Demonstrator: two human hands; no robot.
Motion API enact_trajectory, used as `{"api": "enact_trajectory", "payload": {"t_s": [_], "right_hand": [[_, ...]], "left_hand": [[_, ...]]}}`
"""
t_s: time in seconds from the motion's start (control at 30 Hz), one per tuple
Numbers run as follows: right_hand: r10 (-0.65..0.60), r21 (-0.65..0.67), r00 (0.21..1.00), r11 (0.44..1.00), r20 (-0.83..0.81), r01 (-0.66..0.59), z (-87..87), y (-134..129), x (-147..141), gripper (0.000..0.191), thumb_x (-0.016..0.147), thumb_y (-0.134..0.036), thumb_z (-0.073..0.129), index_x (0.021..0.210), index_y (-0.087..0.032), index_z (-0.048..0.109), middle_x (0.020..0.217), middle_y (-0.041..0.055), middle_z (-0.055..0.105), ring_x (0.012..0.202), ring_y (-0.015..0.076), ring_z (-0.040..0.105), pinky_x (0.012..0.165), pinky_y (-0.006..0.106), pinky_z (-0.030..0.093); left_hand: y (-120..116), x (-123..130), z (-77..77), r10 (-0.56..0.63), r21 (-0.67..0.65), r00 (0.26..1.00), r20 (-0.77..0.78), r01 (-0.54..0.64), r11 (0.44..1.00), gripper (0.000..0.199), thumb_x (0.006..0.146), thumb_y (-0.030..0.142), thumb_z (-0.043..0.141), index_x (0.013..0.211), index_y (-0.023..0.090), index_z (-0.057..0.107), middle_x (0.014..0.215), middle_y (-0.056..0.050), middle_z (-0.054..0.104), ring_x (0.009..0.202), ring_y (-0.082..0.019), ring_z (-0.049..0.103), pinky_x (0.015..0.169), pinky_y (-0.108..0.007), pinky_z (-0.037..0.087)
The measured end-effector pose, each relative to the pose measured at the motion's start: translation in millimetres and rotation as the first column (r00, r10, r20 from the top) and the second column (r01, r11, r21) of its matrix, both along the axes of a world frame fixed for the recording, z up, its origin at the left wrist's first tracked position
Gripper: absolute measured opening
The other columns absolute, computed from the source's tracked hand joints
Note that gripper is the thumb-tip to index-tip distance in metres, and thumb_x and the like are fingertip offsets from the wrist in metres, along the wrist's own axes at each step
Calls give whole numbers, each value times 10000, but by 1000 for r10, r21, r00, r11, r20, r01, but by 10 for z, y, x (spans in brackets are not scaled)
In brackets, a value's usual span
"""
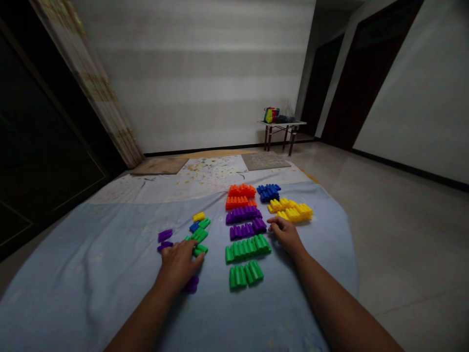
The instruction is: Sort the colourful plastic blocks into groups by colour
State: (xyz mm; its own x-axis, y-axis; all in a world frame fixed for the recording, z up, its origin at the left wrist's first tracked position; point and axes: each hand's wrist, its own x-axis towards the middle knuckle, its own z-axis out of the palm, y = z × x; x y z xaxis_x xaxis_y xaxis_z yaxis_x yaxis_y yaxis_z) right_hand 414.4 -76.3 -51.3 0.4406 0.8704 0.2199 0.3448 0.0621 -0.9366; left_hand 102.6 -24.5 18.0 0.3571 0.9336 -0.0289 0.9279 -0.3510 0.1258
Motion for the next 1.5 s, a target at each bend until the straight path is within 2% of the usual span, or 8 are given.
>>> {"api": "enact_trajectory", "payload": {"t_s": [0.13, 0.33, 0.5, 0.83, 0.97, 1.07, 1.27, 1.5], "right_hand": [[3, 11, 1000, 1000, -13, -3, -10, 5, -2, 248, 726, -298, 491, 861, -152, 639, 650, 16, 640, 577, 136, 571, 546, 243, 431], [6, 7, 1000, 1000, -9, -6, -8, 8, -2, 256, 727, -302, 487, 867, -148, 636, 651, 14, 638, 575, 135, 567, 540, 241, 427], [9, 7, 1000, 1000, -12, -9, -1, 5, -3, 256, 729, -306, 484, 866, -155, 639, 649, 12, 639, 566, 133, 565, 528, 237, 422], [8, 7, 1000, 1000, -23, -8, -25, 22, 2, 256, 723, -295, 486, 867, -156, 647, 662, 13, 645, 592, 139, 586, 531, 232, 425], [11, 8, 1000, 1000, -17, -11, -27, 26, 7, 248, 724, -283, 487, 865, -159, 648, 667, 16, 646, 603, 142, 589, 537, 234, 428], [15, 2, 1000, 1000, -16, -15, -10, 23, 1, 241, 724, -278, 485, 860, -163, 648, 663, 13, 645, 600, 140, 585, 543, 235, 428], [-4, -7, 1000, 1000, -27, 4, 29, 8, -23, 244, 727, -296, 483, 857, -168, 646, 659, 11, 642, 579, 135, 574, 509, 225, 410], [15, 0, 999, 1000, -36, -15, 4, 31, -13, 241, 732, -287, 475, 854, -165, 643, 656, 8, 647, 572, 129, 577, 523, 227, 419]], "left_hand": [[22, -28, 4, -12, -63, 999, 30, 14, 998, 421, 766, 363, 448, 1133, 203, 576, 1100, -99, 628, 1074, -276, 526, 920, -449, 310], [38, -59, -27, -9, -60, 996, 92, 15, 998, 473, 744, 485, 468, 1094, 191, 589, 1067, -116, 634, 1054, -314, 529, 909, -503, 316], [65, -89, -72, -28, -61, 993, 116, 35, 997, 391, 726, 406, 505, 1038, 198, 613, 1051, -111, 632, 1049, -305, 531, 892, -503, 334], [80, -88, -77, -41, -82, 989, 142, 53, 995, 397, 721, 388, 508, 1057, 198, 601, 1043, -96, 631, 1046, -302, 545, 906, -488, 343], [18, 18, -21, -76, -96, 966, 247, 103, 990, 448, 720, 423, 539, 1111, 207, 564, 1100, -74, 619, 1009, -255, 564, 931, -432, 349], [-54, 196, 49, -144, -94, 937, 319, 183, 979, 445, 718, 404, 563, 1122, 219, 548, 1112, -61, 609, 996, -227, 558, 932, -399, 353], [-125, 524, 121, -270, -76, 891, 366, 317, 945, 390, 727, 357, 576, 1099, 243, 549, 1120, -42, 596, 1013, -211, 532, 951, -398, 318], [-35, 429, 100, -249, -121, 928, 278, 291, 949, 383, 717, 307, 576, 1094, 239, 561, 1135, -49, 592, 1085, -237, 503, 966, -412, 293]]}}
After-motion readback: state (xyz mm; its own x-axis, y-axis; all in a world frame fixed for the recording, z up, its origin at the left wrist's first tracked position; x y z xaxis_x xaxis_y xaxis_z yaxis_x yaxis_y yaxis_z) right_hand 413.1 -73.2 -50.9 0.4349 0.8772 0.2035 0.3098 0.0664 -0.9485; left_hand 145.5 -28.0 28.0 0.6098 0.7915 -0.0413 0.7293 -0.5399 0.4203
